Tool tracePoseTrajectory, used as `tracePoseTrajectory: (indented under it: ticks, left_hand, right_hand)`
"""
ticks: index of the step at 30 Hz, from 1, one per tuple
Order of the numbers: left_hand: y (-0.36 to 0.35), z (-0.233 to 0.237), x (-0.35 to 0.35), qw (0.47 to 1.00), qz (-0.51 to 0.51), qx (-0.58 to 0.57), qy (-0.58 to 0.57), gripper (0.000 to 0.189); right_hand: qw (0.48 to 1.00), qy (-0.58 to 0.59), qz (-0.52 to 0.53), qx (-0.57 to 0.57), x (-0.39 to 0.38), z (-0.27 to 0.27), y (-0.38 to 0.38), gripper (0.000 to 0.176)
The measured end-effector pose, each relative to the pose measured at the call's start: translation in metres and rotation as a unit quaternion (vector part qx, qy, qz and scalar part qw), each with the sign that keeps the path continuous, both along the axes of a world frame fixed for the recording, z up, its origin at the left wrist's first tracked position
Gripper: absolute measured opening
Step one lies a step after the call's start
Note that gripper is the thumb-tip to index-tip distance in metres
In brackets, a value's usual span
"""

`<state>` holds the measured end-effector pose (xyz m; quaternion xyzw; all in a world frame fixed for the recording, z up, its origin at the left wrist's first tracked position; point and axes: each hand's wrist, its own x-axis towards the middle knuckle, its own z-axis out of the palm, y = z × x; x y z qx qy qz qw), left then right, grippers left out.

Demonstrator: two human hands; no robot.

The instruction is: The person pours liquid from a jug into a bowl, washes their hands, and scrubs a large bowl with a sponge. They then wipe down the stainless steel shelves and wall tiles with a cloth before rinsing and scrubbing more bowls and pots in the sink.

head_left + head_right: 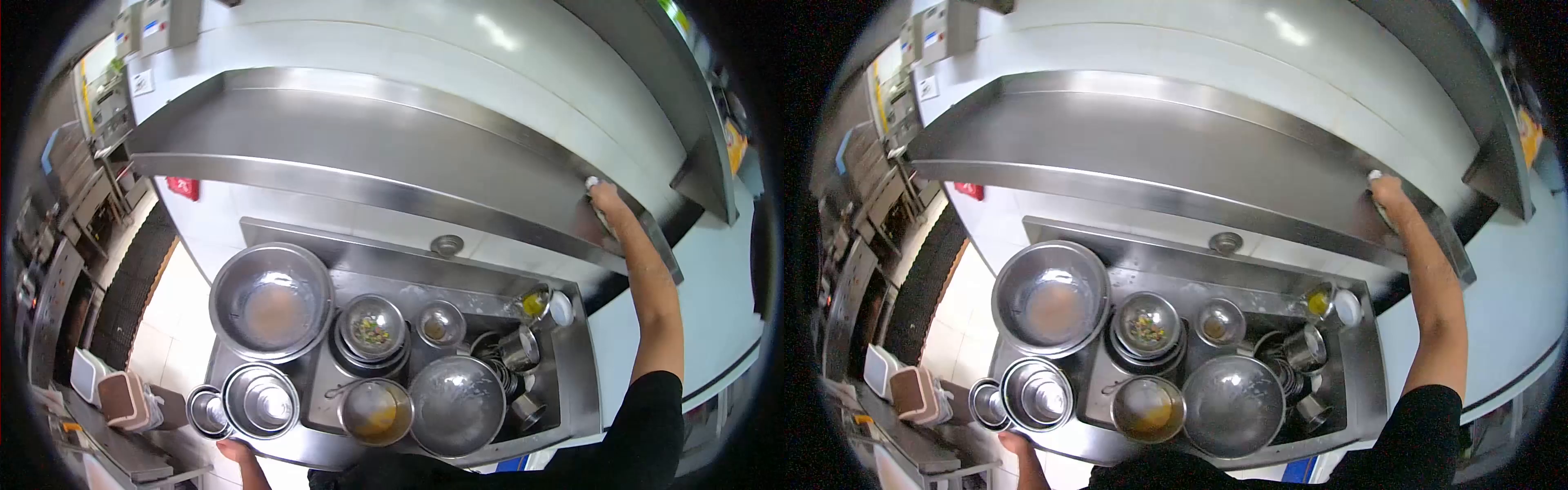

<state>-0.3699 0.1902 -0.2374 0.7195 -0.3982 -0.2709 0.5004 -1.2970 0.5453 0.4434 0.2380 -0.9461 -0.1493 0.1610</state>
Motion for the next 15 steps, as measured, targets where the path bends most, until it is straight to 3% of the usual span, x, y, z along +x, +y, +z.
tracePoseTrajectory:
  ticks: [1,3,4,7,10,15]
  left_hand:
    - [-0.002,-0.015,0.008,0.999,0.005,0.027,0.035,0.061]
    - [-0.002,-0.022,0.002,0.976,0.026,-0.017,0.218,0.056]
    - [-0.001,-0.032,0.004,0.980,0.007,-0.043,0.192,0.051]
    - [0.007,-0.007,-0.010,0.966,-0.025,-0.083,0.242,0.045]
    - [0.011,0.036,-0.026,0.983,-0.005,-0.073,0.167,0.049]
    - [0.012,0.035,-0.025,0.992,0.017,-0.047,0.112,0.053]
  right_hand:
    - [0.999,-0.008,0.011,0.044,0.009,0.000,-0.041,0.037]
    - [0.974,-0.022,0.017,-0.226,0.066,-0.010,-0.133,0.037]
    - [0.961,-0.062,0.048,-0.264,0.102,-0.011,-0.178,0.038]
    - [0.914,-0.148,0.153,-0.346,0.204,-0.005,-0.304,0.037]
    - [0.894,-0.217,0.205,-0.334,0.283,-0.001,-0.422,0.036]
    - [0.835,-0.355,0.318,-0.277,0.384,-0.001,-0.587,0.039]
